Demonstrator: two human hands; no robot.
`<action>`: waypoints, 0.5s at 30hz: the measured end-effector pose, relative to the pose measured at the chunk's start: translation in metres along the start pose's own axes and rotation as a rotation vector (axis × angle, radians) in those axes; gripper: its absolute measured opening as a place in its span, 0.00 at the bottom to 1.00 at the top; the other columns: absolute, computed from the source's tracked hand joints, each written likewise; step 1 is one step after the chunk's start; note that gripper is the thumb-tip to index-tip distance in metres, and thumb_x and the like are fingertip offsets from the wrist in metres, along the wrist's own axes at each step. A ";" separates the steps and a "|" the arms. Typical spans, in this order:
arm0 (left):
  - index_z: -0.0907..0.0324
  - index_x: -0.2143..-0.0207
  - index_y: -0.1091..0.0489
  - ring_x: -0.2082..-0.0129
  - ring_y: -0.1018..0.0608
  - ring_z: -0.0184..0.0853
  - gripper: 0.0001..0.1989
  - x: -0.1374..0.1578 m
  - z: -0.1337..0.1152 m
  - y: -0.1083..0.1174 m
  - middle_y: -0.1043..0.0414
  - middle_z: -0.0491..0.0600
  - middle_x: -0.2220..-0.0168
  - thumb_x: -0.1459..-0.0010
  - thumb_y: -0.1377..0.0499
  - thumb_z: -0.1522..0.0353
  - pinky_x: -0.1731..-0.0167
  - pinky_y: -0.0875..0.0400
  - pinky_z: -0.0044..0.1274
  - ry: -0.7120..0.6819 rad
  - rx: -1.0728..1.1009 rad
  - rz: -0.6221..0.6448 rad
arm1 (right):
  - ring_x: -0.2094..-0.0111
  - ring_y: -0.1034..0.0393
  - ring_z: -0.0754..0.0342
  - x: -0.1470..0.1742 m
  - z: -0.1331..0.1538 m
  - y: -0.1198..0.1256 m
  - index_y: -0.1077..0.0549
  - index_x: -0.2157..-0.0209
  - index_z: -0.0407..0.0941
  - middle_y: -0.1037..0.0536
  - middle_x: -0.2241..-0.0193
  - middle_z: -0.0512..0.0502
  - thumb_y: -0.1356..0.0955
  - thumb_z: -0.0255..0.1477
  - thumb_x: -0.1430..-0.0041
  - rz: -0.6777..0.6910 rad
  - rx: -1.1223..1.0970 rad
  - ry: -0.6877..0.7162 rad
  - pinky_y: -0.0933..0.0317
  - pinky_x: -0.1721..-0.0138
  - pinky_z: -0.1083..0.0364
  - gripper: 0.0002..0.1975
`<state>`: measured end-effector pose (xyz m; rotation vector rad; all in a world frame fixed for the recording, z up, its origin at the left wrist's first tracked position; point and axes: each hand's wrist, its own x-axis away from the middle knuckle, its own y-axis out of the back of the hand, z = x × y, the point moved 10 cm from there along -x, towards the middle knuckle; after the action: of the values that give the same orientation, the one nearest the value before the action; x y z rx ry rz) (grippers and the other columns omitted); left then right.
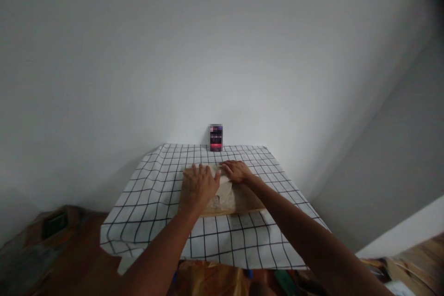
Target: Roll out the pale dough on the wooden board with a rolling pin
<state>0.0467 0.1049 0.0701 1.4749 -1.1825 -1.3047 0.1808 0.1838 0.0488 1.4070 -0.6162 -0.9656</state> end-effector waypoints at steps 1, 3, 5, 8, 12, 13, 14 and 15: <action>0.63 0.32 0.26 0.23 0.39 0.68 0.35 -0.006 0.003 0.001 0.32 0.69 0.27 0.21 0.56 0.50 0.31 0.44 0.65 0.001 -0.009 0.000 | 0.39 0.23 0.46 -0.011 -0.002 -0.002 0.20 0.37 0.50 0.17 0.39 0.41 0.47 0.40 0.16 0.032 -0.019 -0.002 0.33 0.39 0.49 0.29; 0.63 0.36 0.22 0.26 0.36 0.68 0.34 -0.019 0.009 0.002 0.28 0.70 0.31 0.21 0.56 0.51 0.34 0.41 0.65 0.008 -0.022 0.006 | 0.43 0.21 0.46 -0.035 -0.003 -0.007 0.18 0.42 0.48 0.15 0.42 0.40 0.47 0.42 0.16 0.101 -0.039 0.002 0.33 0.45 0.52 0.29; 0.62 0.40 0.19 0.28 0.33 0.68 0.33 -0.033 0.019 0.000 0.24 0.69 0.35 0.21 0.56 0.51 0.35 0.38 0.64 0.031 -0.030 0.021 | 0.46 0.20 0.47 -0.057 0.000 -0.012 0.17 0.45 0.46 0.14 0.45 0.39 0.45 0.42 0.16 0.163 -0.022 0.026 0.34 0.50 0.55 0.29; 0.62 0.42 0.18 0.28 0.32 0.68 0.35 -0.054 0.034 -0.005 0.23 0.68 0.36 0.22 0.58 0.50 0.35 0.38 0.64 0.098 -0.026 0.061 | 0.51 0.19 0.49 -0.084 0.005 -0.020 0.15 0.47 0.45 0.13 0.49 0.39 0.43 0.44 0.16 0.234 -0.015 0.059 0.37 0.56 0.57 0.29; 0.63 0.41 0.19 0.29 0.31 0.68 0.36 -0.066 0.044 -0.009 0.24 0.69 0.35 0.23 0.59 0.50 0.35 0.39 0.64 0.155 -0.026 0.112 | 0.60 0.20 0.51 -0.107 0.005 -0.027 0.13 0.57 0.41 0.12 0.58 0.37 0.45 0.50 0.16 0.251 -0.059 0.049 0.41 0.63 0.57 0.37; 0.63 0.41 0.19 0.29 0.31 0.68 0.36 -0.066 0.044 -0.009 0.24 0.70 0.35 0.23 0.58 0.51 0.35 0.39 0.65 0.159 -0.027 0.117 | 0.61 0.20 0.51 -0.110 0.004 -0.028 0.13 0.59 0.40 0.12 0.60 0.37 0.46 0.51 0.17 0.253 -0.074 0.046 0.42 0.64 0.57 0.39; 0.63 0.41 0.19 0.29 0.31 0.68 0.35 -0.066 0.043 -0.009 0.24 0.70 0.35 0.23 0.58 0.51 0.35 0.39 0.65 0.162 -0.028 0.118 | 0.62 0.21 0.51 -0.111 0.004 -0.029 0.13 0.59 0.40 0.12 0.60 0.37 0.46 0.51 0.17 0.257 -0.087 0.048 0.42 0.65 0.57 0.39; 0.62 0.41 0.18 0.30 0.30 0.68 0.34 -0.065 0.042 -0.008 0.23 0.70 0.36 0.23 0.57 0.52 0.35 0.39 0.66 0.163 -0.028 0.115 | 0.62 0.21 0.52 -0.112 0.004 -0.030 0.13 0.59 0.40 0.12 0.61 0.37 0.46 0.52 0.17 0.259 -0.092 0.053 0.42 0.65 0.57 0.39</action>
<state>0.0045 0.1701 0.0715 1.4423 -1.1210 -1.0980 0.1156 0.2789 0.0399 1.2327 -0.6864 -0.7393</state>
